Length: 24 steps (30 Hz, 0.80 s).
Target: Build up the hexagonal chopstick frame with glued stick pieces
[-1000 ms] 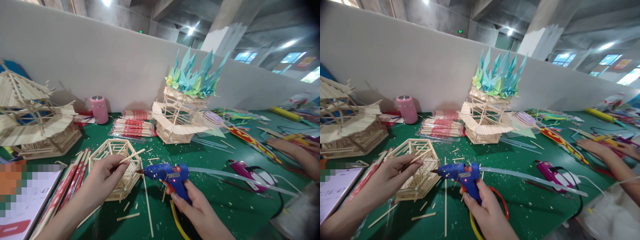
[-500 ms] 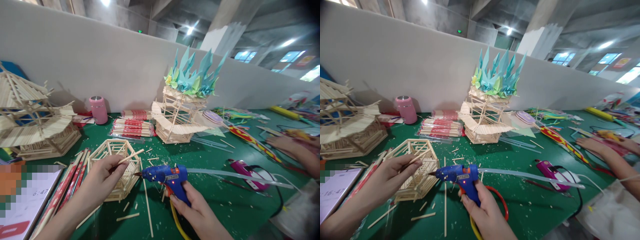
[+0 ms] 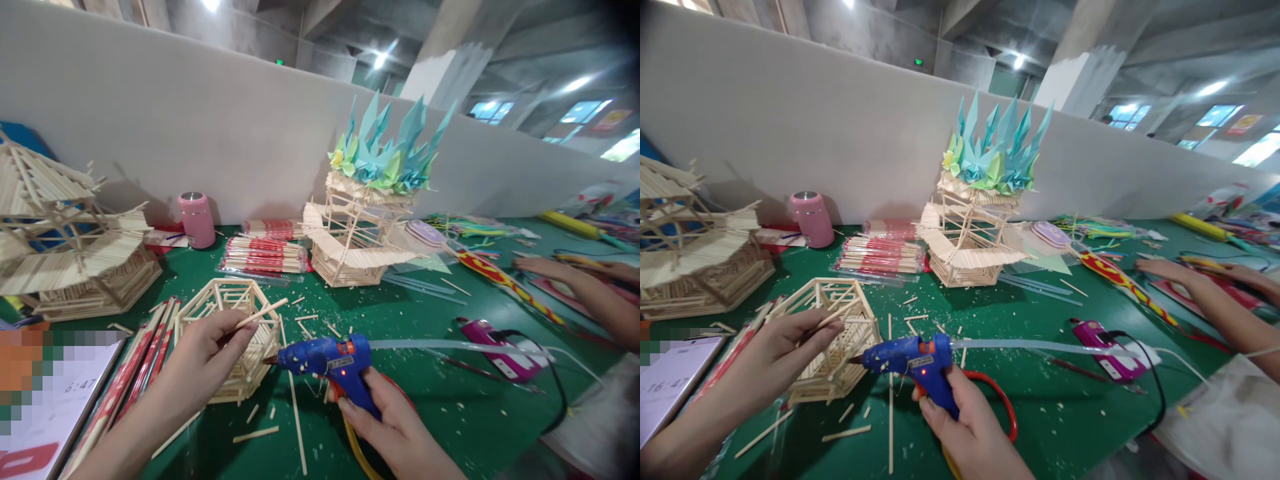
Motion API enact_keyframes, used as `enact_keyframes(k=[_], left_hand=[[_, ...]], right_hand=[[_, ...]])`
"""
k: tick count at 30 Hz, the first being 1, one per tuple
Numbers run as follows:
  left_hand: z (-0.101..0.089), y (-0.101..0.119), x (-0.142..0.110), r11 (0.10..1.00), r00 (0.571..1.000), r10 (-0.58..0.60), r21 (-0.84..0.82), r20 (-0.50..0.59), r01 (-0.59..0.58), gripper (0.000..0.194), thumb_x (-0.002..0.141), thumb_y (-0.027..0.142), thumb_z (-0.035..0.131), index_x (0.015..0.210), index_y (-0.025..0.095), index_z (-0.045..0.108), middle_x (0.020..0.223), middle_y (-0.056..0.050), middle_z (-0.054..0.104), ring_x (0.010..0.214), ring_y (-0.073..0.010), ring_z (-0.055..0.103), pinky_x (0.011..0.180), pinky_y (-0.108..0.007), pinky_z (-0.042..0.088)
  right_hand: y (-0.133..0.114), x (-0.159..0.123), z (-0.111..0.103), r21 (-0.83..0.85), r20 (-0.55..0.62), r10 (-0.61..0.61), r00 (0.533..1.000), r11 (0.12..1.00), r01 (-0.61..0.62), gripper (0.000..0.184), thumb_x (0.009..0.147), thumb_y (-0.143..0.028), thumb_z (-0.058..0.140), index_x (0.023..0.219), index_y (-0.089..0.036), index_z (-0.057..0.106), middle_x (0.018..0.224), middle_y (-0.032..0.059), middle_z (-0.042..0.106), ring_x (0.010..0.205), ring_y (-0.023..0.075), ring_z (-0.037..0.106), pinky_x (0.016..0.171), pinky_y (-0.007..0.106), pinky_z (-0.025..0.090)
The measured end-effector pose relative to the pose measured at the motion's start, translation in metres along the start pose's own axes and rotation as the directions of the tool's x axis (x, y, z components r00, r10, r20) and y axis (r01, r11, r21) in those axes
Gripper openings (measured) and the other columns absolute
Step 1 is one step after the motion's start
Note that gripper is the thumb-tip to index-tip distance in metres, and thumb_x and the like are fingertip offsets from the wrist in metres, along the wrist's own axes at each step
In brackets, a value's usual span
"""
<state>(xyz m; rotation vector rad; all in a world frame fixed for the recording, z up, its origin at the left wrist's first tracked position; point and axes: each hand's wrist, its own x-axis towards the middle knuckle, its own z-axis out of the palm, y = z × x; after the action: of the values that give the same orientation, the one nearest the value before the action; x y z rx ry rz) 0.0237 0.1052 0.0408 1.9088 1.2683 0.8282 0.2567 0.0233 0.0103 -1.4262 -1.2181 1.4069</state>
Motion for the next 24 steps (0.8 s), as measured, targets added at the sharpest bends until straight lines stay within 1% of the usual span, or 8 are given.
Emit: enact_keyframes(k=[4, 10, 12, 17, 20, 24], left_hand=[[0.000, 0.000, 0.000, 1.000, 1.000, 0.001, 0.000, 0.006, -0.001, 0.034, 0.082, 0.040, 0.039, 0.057, 0.019, 0.044, 0.054, 0.004, 0.037, 0.052, -0.0106, 0.037, 0.048, -0.022, 0.030], [0.001, 0.000, 0.001, 1.000, 1.000, -0.007, -0.006, 0.009, 0.007, 0.035, 0.082, 0.042, 0.038, 0.057, 0.019, 0.044, 0.055, 0.004, 0.037, 0.053, -0.0107, 0.039, 0.048, -0.021, 0.032], [0.001, -0.001, 0.001, 1.000, 1.000, -0.009, -0.006, 0.009, 0.009, 0.034, 0.082, 0.041, 0.038, 0.057, 0.019, 0.044, 0.055, 0.004, 0.037, 0.053, -0.0106, 0.039, 0.048, -0.021, 0.032], [0.001, -0.002, 0.001, 1.000, 1.000, -0.006, 0.005, 0.008, 0.006, 0.034, 0.083, 0.040, 0.039, 0.057, 0.019, 0.044, 0.055, 0.005, 0.037, 0.053, -0.0104, 0.038, 0.048, -0.021, 0.030], [0.001, -0.002, 0.000, 1.000, 1.000, -0.007, 0.014, 0.010, 0.006, 0.033, 0.083, 0.039, 0.039, 0.057, 0.019, 0.044, 0.055, 0.005, 0.036, 0.052, -0.0103, 0.037, 0.048, -0.021, 0.029], [0.000, -0.001, 0.000, 1.000, 1.000, -0.013, 0.019, 0.018, 0.013, 0.033, 0.083, 0.039, 0.038, 0.059, 0.019, 0.046, 0.056, 0.004, 0.038, 0.054, -0.0106, 0.038, 0.049, -0.022, 0.030]], right_hand=[[0.001, 0.009, -0.005, -0.029, -0.007, 0.001, 1.000, 1.000, -0.001, 0.042, 0.079, -0.052, 0.057, 0.106, -0.020, 0.055, 0.096, 0.0067, 0.063, 0.094, 0.0226, 0.056, 0.088, 0.036, 0.042], [0.004, 0.019, -0.006, 0.002, -0.035, -0.050, 0.998, 0.999, 0.050, 0.034, 0.083, -0.047, 0.054, 0.106, -0.022, 0.052, 0.101, 0.0057, 0.062, 0.103, 0.0228, 0.053, 0.092, 0.037, 0.039], [0.004, 0.019, -0.005, 0.003, -0.041, -0.053, 0.998, 0.999, 0.053, 0.035, 0.083, -0.047, 0.055, 0.107, -0.022, 0.052, 0.101, 0.0060, 0.062, 0.105, 0.0236, 0.052, 0.093, 0.037, 0.038], [0.003, 0.016, -0.006, -0.046, -0.018, -0.018, 1.000, 0.999, 0.017, 0.038, 0.082, -0.049, 0.055, 0.109, -0.021, 0.051, 0.097, 0.0062, 0.063, 0.106, 0.0250, 0.052, 0.093, 0.039, 0.039], [0.002, 0.016, -0.007, -0.059, -0.035, -0.043, 0.998, 0.997, 0.040, 0.037, 0.083, -0.048, 0.053, 0.110, -0.022, 0.051, 0.099, 0.0060, 0.063, 0.105, 0.0240, 0.053, 0.093, 0.037, 0.040], [-0.002, 0.013, -0.005, -0.074, -0.011, -0.031, 0.999, 0.997, 0.030, 0.045, 0.082, -0.051, 0.053, 0.116, -0.021, 0.049, 0.104, 0.0069, 0.062, 0.103, 0.0235, 0.054, 0.092, 0.036, 0.041]])
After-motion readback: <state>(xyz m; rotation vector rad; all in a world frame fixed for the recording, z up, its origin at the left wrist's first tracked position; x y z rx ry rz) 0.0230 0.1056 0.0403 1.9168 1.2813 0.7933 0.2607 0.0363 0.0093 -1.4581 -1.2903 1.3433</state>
